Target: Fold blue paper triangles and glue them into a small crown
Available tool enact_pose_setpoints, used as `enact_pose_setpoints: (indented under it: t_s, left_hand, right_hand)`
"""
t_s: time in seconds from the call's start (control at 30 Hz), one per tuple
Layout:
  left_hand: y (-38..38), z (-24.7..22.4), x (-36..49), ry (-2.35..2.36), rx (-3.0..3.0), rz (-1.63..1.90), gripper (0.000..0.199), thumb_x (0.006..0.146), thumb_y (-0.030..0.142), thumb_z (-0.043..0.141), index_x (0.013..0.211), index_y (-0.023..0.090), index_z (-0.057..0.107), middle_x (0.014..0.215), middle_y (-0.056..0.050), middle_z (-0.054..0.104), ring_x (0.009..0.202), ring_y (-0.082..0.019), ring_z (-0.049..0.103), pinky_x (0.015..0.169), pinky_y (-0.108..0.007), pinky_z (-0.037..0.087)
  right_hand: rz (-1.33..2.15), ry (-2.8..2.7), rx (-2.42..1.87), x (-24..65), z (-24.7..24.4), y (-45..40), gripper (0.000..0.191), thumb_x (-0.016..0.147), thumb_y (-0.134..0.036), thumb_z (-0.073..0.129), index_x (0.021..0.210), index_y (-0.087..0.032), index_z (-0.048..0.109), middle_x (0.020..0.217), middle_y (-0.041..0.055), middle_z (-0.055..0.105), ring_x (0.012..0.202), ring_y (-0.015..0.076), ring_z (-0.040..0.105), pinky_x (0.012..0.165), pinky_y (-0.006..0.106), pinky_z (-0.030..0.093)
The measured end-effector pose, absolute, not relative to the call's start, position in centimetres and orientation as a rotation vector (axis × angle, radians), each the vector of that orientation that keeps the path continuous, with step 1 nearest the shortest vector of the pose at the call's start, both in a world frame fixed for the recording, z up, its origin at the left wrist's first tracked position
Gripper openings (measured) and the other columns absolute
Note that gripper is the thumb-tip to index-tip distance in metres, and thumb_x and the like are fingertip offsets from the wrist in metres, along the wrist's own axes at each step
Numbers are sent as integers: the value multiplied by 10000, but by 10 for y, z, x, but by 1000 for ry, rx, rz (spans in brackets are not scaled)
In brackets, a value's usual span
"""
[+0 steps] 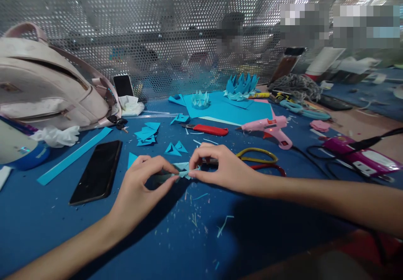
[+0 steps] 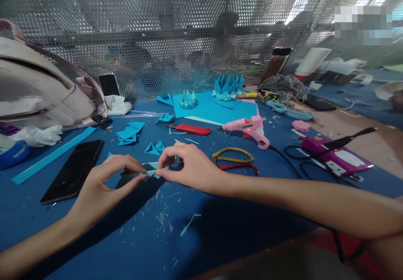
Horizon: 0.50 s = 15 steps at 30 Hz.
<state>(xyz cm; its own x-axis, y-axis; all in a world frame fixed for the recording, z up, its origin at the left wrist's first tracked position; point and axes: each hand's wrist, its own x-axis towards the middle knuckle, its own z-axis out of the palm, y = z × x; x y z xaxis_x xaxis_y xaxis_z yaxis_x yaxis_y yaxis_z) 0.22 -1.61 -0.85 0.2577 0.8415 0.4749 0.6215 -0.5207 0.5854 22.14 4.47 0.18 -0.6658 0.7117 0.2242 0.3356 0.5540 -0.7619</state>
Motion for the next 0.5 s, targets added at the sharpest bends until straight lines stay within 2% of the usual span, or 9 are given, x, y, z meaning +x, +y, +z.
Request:
enact_pose_setpoints:
  t_s: [0.13,0.33,0.5]
  left_hand:
    - [-18,-7,3,1279,2351,1125,100,904,150,631,838,225,634,834,32,709,791,-164,659,787,-341,388]
    - [-21,-13,5,1250,2583,1124,154,923,100,591,821,215,597,777,53,680,689,-125,603,856,-373,350]
    - [-25,-20,10,1347,2885,1130,213,933,119,592,743,212,576,744,41,687,752,-175,572,916,-441,300]
  right_hand:
    - [775,-2306,-723,224,-2,44,49,837,-213,720,804,-193,688,807,13,659,809,157,558,733,283,435]
    - [439,-2367,-364,229,-8,46,95,894,-212,670,800,-200,671,771,-6,696,789,155,532,729,287,429]
    - [-55,-2457,-251,232,-16,43,134,921,-221,641,788,-219,660,846,-16,698,829,156,529,757,301,399]
